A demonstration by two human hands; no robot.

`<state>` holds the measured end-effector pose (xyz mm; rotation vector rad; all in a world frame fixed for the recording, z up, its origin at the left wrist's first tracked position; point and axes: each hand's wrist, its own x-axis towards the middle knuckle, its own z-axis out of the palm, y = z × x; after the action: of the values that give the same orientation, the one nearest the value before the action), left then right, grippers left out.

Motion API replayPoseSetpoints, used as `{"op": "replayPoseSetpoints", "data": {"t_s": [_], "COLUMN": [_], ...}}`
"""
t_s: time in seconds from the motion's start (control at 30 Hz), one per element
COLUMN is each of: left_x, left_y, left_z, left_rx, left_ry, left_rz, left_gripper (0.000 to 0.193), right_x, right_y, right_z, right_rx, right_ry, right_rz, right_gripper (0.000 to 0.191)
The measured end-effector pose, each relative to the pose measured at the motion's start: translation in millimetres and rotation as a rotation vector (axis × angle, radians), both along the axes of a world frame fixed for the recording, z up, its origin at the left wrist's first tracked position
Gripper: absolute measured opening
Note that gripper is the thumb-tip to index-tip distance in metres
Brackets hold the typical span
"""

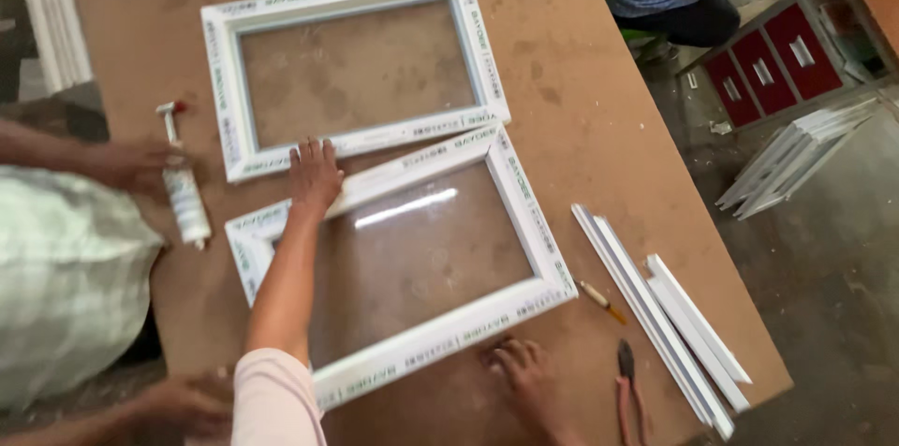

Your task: The person fits white PVC glazing beads into a window frame on a work table, pressing them into the frame edges and tapping them with a rubber mallet. They reposition and turn the frame on the table between fits and work on additional frames.

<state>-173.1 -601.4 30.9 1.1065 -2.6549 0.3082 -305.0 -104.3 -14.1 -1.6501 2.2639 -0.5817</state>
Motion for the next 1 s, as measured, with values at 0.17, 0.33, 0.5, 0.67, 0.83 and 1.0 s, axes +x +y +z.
{"op": "replayPoseSetpoints", "data": {"t_s": [0.17, 0.33, 0.5, 0.67, 0.83, 1.0], "left_x": [-31.5, -26.0, -24.5, -30.3, -23.3, 5.6], "left_y": [-55.8, -88.5, -103.0, -67.9, -22.6, 34.2], "left_z": [-39.2, -57.9, -39.5, -2.4, 19.9, 13.8], "left_rx": [0.250, 0.077, 0.166, 0.203, 0.196, 0.194], "left_ry": [-0.312, -0.439, -0.193, -0.093, 0.001, -0.072], "left_rz": [-0.174, -0.437, -0.467, -0.413, -0.457, -0.468], "left_gripper": [0.059, 0.044, 0.048, 0.043, 0.045, 0.046], "right_x": [34.2, 68.8, 74.0, 74.3, 47.7, -8.7], "right_y": [-93.4, -114.8, -96.3, -137.5, -236.1, -282.7], "right_z": [-49.1, -84.3, -83.7, -61.1, -36.7, -9.2], "right_rx": [-0.082, -0.206, -0.095, 0.115, -0.001, -0.658], "right_ry": [0.109, 0.319, 0.277, 0.021, -0.180, -1.525], "right_rz": [0.318, 0.328, 0.259, 0.275, 0.114, -0.461], "right_gripper": [0.074, 0.074, 0.067, 0.075, 0.073, 0.054]}}
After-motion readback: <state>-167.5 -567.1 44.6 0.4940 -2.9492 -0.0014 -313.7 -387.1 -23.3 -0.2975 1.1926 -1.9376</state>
